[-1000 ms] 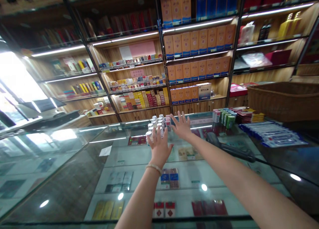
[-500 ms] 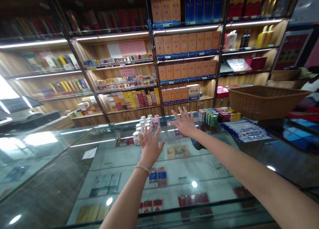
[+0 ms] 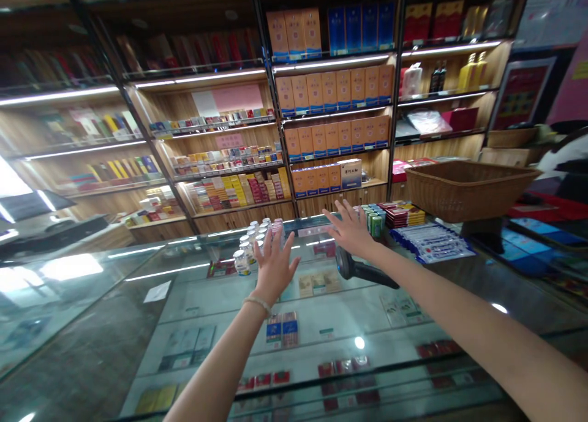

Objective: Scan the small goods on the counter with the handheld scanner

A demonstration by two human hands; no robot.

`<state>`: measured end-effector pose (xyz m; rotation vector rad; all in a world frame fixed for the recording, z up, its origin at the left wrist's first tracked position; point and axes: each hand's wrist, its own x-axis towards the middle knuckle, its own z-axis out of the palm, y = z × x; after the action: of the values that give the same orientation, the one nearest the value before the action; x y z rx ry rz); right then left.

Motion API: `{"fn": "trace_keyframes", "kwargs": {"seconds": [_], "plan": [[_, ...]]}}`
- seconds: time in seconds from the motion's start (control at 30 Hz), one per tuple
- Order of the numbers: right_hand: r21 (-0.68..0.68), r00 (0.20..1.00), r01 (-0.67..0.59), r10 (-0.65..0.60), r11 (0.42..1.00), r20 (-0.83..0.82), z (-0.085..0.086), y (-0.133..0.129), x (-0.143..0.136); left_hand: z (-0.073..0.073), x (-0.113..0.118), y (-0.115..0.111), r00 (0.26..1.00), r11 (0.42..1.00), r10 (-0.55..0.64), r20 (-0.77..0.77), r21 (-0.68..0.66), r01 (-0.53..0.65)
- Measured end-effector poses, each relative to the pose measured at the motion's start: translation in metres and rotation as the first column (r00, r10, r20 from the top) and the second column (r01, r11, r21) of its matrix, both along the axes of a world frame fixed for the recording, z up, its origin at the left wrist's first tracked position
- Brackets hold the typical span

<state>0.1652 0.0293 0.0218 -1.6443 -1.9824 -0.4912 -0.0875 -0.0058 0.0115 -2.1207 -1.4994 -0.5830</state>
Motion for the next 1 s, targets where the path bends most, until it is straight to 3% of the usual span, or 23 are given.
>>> {"fn": "trace_keyframes", "kwargs": {"seconds": [0.17, 0.6, 0.77, 1.0], "plan": [[0.027, 0.999, 0.042, -0.042, 0.999, 0.016, -0.009, -0.008, 0.030, 0.010, 0.028, 0.000, 0.999, 0.999, -0.024, 0.033, 0.034, 0.023], [0.096, 0.993, 0.115, -0.117, 0.989, 0.019, -0.029, -0.030, 0.092, 0.003, 0.083, 0.005, 0.994, 0.997, -0.039, 0.100, 0.073, 0.032], [0.137, 0.993, 0.117, -0.119, 0.984, 0.006, -0.043, -0.031, 0.103, -0.004, 0.091, 0.006, 0.994, 0.997, -0.031, 0.107, 0.076, 0.023], [0.105, 0.992, 0.124, -0.122, 0.987, -0.026, -0.051, -0.030, 0.107, -0.029, 0.084, 0.012, 0.993, 0.988, -0.107, 0.042, 0.118, 0.102]]}}
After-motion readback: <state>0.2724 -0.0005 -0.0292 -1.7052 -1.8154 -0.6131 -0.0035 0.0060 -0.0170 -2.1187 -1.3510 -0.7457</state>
